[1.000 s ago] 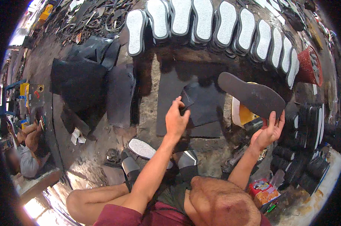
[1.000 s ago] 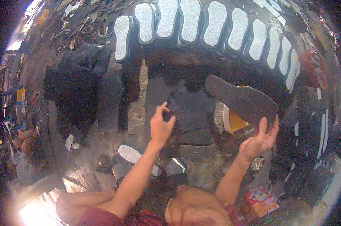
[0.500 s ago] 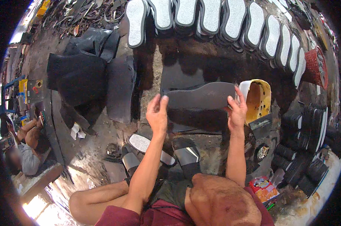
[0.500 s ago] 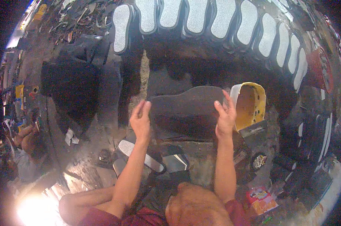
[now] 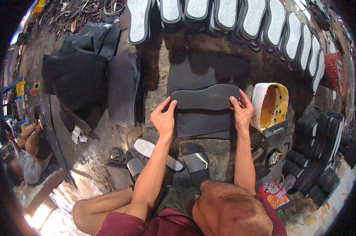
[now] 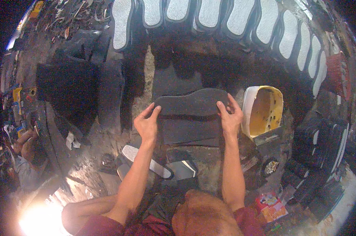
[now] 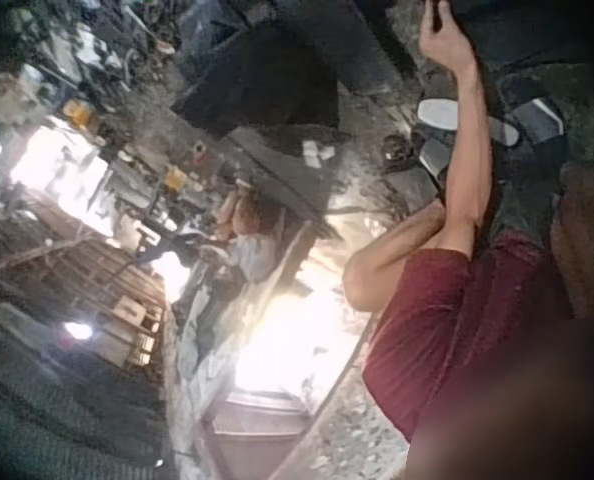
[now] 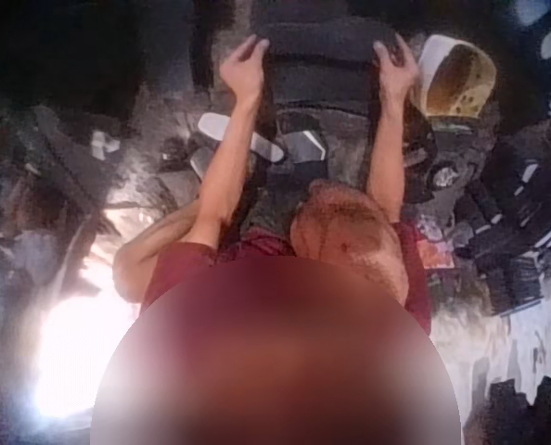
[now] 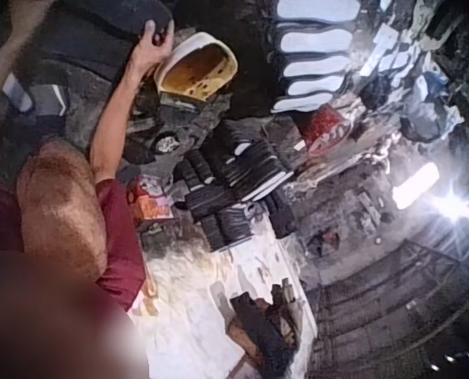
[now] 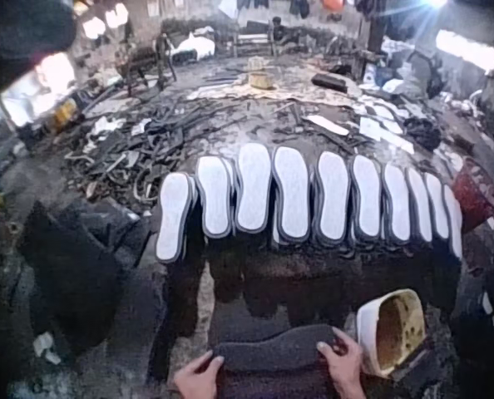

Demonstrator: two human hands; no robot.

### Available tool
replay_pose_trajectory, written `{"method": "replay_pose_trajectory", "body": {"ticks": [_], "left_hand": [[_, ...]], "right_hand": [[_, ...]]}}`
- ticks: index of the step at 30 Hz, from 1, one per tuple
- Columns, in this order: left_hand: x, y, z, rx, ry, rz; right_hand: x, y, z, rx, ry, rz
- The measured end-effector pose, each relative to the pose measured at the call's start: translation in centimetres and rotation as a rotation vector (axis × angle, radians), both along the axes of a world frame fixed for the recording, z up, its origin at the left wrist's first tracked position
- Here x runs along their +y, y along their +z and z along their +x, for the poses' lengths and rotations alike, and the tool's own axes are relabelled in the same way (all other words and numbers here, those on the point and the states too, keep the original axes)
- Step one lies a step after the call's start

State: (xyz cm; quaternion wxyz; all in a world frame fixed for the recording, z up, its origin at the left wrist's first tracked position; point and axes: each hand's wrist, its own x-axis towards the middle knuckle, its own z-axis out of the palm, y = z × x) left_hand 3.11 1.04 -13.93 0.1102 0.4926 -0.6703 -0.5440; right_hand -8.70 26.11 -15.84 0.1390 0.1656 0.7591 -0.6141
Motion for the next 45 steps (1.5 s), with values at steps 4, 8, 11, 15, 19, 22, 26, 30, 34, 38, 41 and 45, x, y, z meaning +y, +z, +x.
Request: {"method": "replay_pose_trajectory", "body": {"ticks": [4,8,11,15,19,22,26,30,34,38,41,45], "left_hand": [[-0.1,-0.4,-0.2,-0.053,-0.007,0.014],[-0.3,-0.5,-0.3,-0.010,0.020,0.013],[-0.3,-0.7,-0.4,-0.040,-0.018,-0.033],[-0.4,-0.8,-0.5,-0.026,0.004,-0.029],[-0.4,-0.4,-0.9,-0.048,0.000,0.058],[0.0,0.1,-1.5,-0.038,-0.449,-0.667],[1.2,-0.1,-3.6,0.099,-0.944,-0.724],[1.2,1.1,-6.2,-0.075,-1.078,-0.814],[-0.2,6.5,-8.0,-0.333,-1.286,-0.568],[2.8,14.3,-4.1,-0.242,-1.260,-0.652],[5.1,18.2,-0.4,0.095,-1.106,-0.605],[6.5,19.3,1.7,0.395,-0.144,-0.270]], "right_hand": [[0.0,-0.1,0.0,0.010,-0.017,-0.038],[-0.2,-0.1,0.0,0.024,-0.009,0.050],[-0.2,-0.2,0.1,0.036,-0.020,0.044],[-0.2,-0.4,0.0,0.082,0.039,0.217],[-0.3,-0.2,-0.3,-0.004,0.002,0.122],[-0.6,0.2,-0.5,0.003,0.018,0.117],[-0.8,1.1,-0.7,0.046,0.116,0.373],[-1.5,2.6,-0.6,0.464,0.307,1.068],[-4.4,6.6,2.6,0.053,0.118,0.559],[-7.7,12.2,8.2,-0.217,-0.125,-0.413],[-7.9,14.3,6.6,0.078,-0.218,-0.579],[-6.7,16.7,3.5,0.192,-0.132,-0.836]]}}
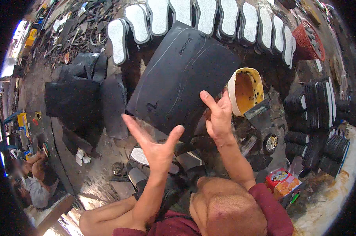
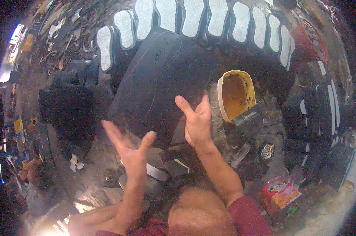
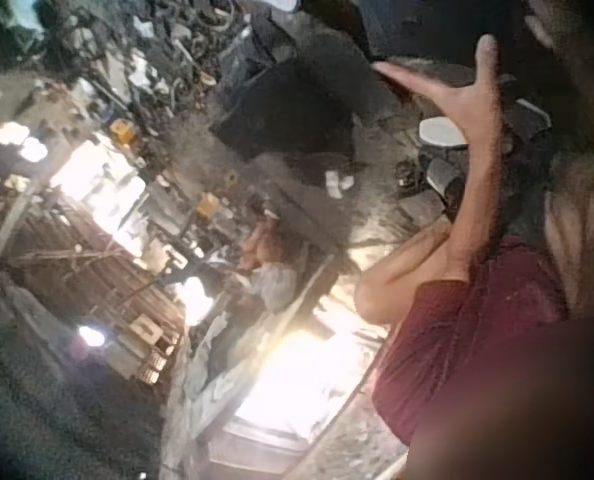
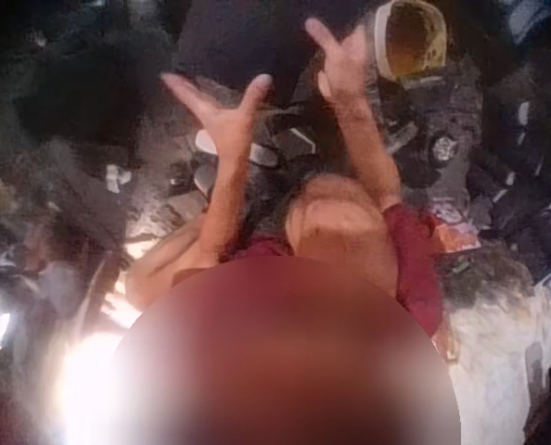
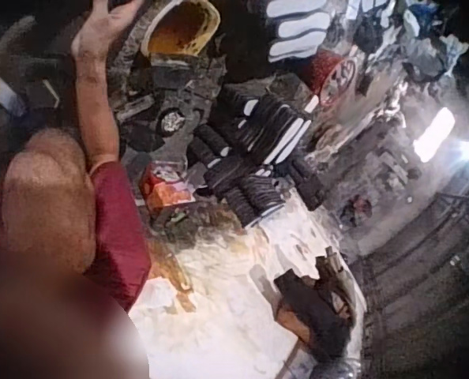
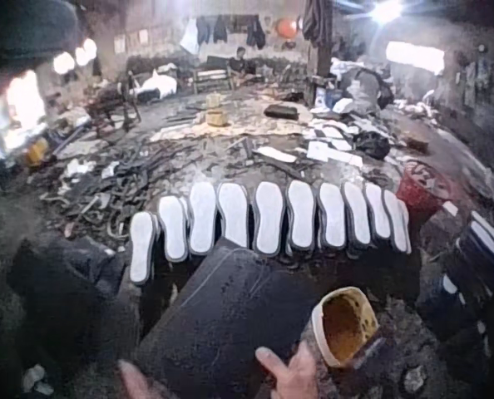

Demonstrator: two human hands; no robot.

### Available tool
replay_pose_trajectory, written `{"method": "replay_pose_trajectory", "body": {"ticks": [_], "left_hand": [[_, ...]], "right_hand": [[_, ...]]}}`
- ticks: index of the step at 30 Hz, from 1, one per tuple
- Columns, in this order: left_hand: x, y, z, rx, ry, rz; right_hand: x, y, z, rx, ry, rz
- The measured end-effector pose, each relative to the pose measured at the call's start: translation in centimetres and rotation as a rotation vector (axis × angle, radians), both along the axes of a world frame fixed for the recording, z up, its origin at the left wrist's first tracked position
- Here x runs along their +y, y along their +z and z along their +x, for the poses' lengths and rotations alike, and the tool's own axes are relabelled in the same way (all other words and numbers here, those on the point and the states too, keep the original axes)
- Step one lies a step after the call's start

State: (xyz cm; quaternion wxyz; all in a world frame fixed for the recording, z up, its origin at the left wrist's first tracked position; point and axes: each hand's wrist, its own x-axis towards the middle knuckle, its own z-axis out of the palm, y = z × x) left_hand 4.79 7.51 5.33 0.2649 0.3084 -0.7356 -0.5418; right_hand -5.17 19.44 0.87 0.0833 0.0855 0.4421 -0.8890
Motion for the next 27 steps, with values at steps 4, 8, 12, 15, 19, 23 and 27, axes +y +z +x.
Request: {"method": "replay_pose_trajectory", "body": {"ticks": [4,8,12,15,19,23,27], "left_hand": [[0.1,0.5,1.1,-0.063,0.012,0.956],[-0.4,0.8,1.6,0.144,0.019,1.005],[-1.4,0.0,2.4,0.083,-0.020,1.295],[-2.4,-0.6,3.9,0.150,-0.154,1.355],[-3.1,-1.4,6.2,-0.100,-0.477,0.788],[-4.0,-2.6,7.3,-0.157,-0.555,0.768],[-5.2,-3.3,7.9,-0.231,-0.617,0.654]], "right_hand": [[0.2,3.0,0.4,0.038,0.223,-0.087],[0.5,4.6,2.1,-0.077,0.394,0.245],[1.4,3.6,3.1,-0.092,0.387,0.129],[1.8,3.0,3.6,-0.011,0.370,0.158],[1.7,3.8,1.4,-0.010,0.286,0.338],[3.3,4.2,-4.0,-0.053,0.092,0.263],[6.5,1.6,-6.2,-0.032,0.205,0.207]]}}
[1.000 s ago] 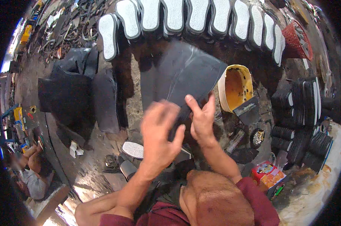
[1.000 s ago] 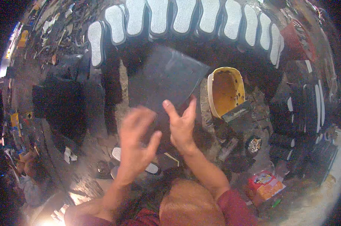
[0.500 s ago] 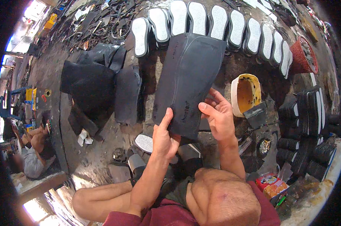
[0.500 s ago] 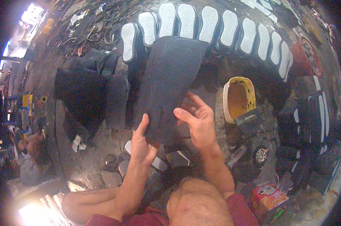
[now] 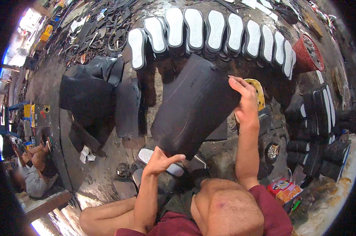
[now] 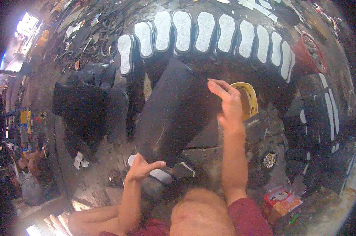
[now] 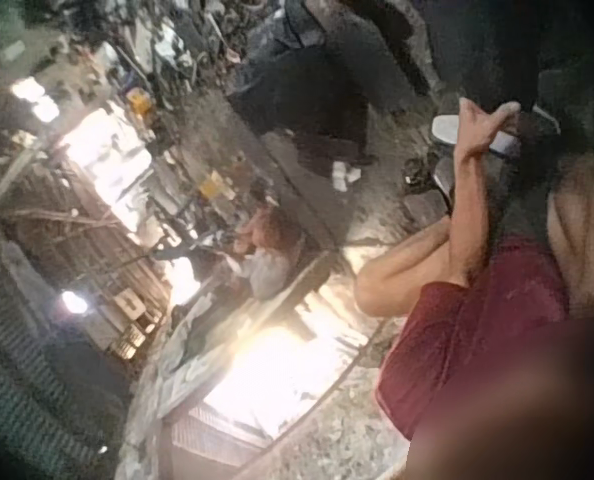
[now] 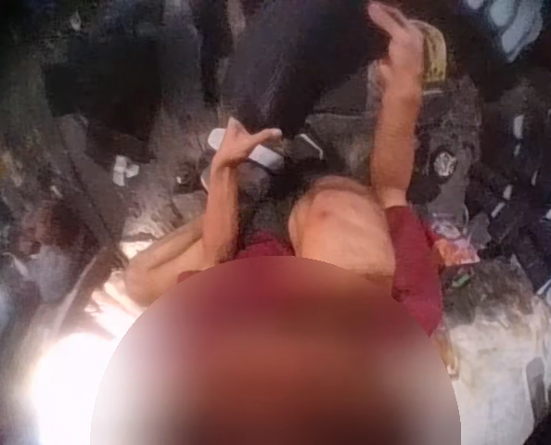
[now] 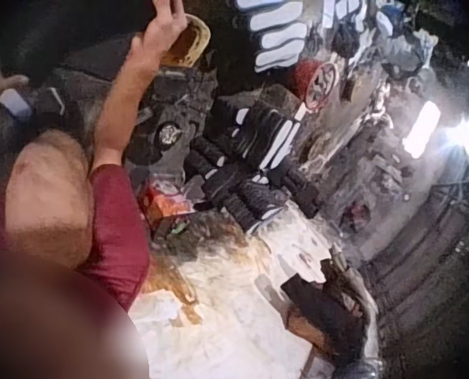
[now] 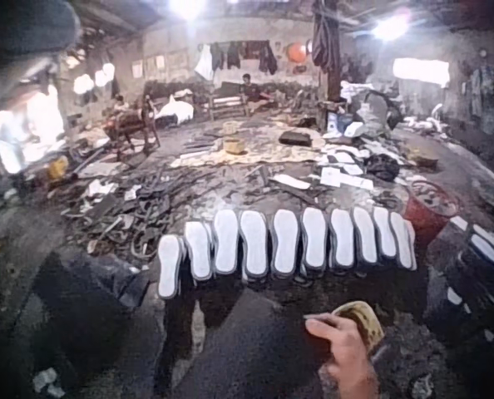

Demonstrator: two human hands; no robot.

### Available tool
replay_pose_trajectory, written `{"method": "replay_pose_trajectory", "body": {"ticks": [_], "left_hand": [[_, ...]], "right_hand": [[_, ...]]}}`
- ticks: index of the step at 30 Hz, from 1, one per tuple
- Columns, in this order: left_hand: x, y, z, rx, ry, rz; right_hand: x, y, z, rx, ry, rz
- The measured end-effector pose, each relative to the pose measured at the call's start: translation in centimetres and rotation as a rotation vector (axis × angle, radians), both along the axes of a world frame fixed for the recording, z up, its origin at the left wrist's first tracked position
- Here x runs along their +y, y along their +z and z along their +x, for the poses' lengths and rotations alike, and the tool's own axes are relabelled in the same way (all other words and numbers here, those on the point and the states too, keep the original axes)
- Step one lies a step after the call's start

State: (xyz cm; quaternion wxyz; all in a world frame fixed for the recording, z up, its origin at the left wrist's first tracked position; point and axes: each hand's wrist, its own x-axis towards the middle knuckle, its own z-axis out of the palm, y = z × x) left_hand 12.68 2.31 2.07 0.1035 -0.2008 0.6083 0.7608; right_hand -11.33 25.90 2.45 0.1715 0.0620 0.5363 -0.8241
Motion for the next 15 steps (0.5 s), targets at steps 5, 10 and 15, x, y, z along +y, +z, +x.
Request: {"method": "replay_pose_trajectory", "body": {"ticks": [5,10,15], "left_hand": [[0.7,0.0,-0.6,-0.060,0.036,0.006],[3.8,-1.1,-2.3,-0.056,0.008,-0.445],[4.3,-6.0,0.7,0.085,0.601,-0.078]], "right_hand": [[-2.3,-2.0,1.5,0.374,-0.318,0.552],[-4.4,2.2,10.5,0.713,0.199,0.814],[-2.0,-0.7,9.6,0.634,0.090,0.805]]}}
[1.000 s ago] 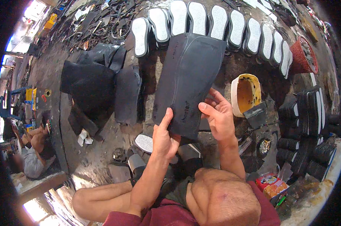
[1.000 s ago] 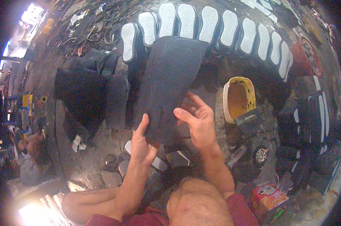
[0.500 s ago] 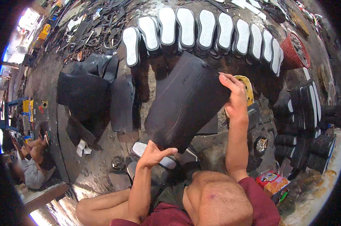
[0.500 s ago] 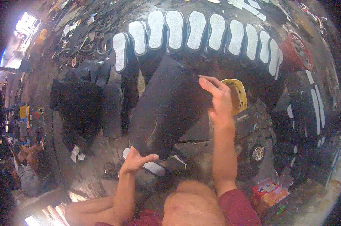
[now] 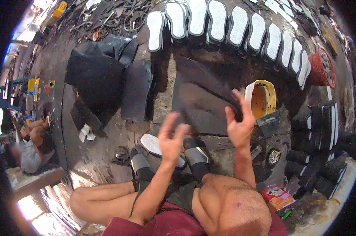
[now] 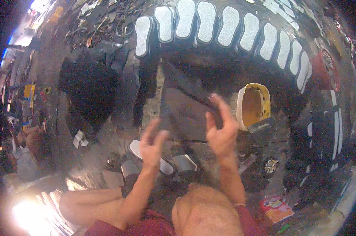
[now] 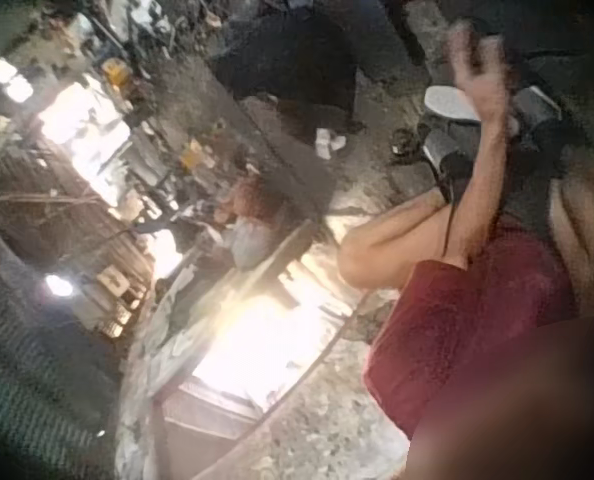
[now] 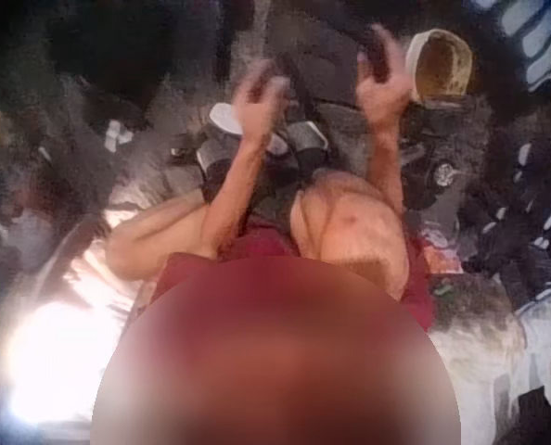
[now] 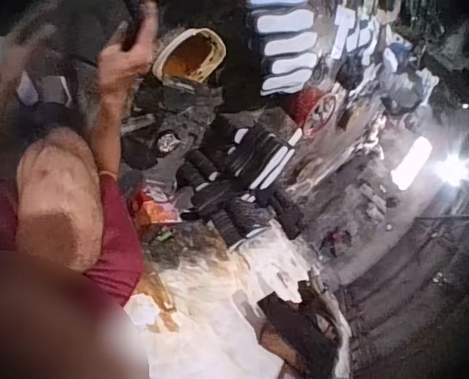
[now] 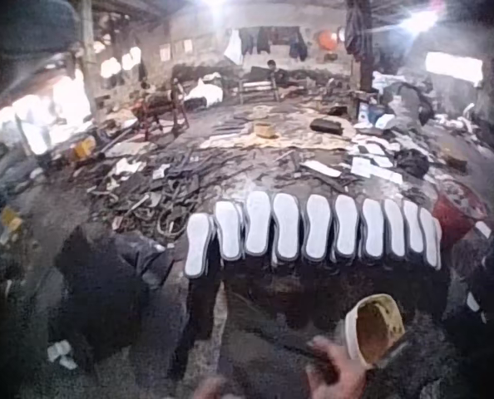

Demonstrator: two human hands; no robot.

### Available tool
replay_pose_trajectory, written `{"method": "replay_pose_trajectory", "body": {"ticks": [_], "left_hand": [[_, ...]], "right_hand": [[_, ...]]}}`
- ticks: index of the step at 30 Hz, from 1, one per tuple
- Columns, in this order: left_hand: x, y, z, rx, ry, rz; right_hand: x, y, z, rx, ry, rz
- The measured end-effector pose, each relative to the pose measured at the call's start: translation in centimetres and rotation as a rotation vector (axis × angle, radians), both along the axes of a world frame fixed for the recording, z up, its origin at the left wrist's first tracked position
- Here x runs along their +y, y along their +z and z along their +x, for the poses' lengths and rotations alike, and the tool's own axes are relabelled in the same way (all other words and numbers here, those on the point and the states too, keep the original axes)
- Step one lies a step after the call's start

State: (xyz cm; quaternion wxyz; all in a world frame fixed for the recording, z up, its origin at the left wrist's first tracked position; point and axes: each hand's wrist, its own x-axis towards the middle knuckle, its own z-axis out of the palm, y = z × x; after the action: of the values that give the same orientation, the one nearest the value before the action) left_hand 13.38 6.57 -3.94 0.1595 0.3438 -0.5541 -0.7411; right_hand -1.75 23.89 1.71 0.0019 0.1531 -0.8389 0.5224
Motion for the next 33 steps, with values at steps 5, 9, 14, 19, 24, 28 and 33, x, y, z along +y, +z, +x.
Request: {"method": "replay_pose_trajectory", "body": {"ticks": [5,9,14,19,24,28,33], "left_hand": [[-0.5,-8.5,6.9,-0.994,0.311,-0.610],[0.0,-10.1,10.5,-0.786,0.266,-0.566],[-0.3,-2.9,8.4,-0.009,-0.254,-0.265],[-7.4,1.7,0.6,-0.119,-0.781,0.517],[-10.0,-1.8,-7.5,-0.177,-0.203,0.222],[-10.6,-5.7,-9.3,-0.337,-0.065,0.120],[-11.4,-8.4,-8.7,-0.438,-0.143,0.017]], "right_hand": [[0.7,-6.7,-3.5,-0.040,-0.203,0.064],[0.1,-6.3,-1.9,-0.058,-0.188,0.060],[-1.3,-3.1,-0.6,-0.411,0.515,-0.219],[0.2,-2.7,-4.1,-0.510,0.352,-0.206],[0.7,-8.1,-10.3,-0.492,-0.048,-0.114],[-0.1,-13.6,-11.3,-0.631,-0.038,-0.096],[0.0,-16.7,-11.2,-0.668,-0.030,-0.081]]}}
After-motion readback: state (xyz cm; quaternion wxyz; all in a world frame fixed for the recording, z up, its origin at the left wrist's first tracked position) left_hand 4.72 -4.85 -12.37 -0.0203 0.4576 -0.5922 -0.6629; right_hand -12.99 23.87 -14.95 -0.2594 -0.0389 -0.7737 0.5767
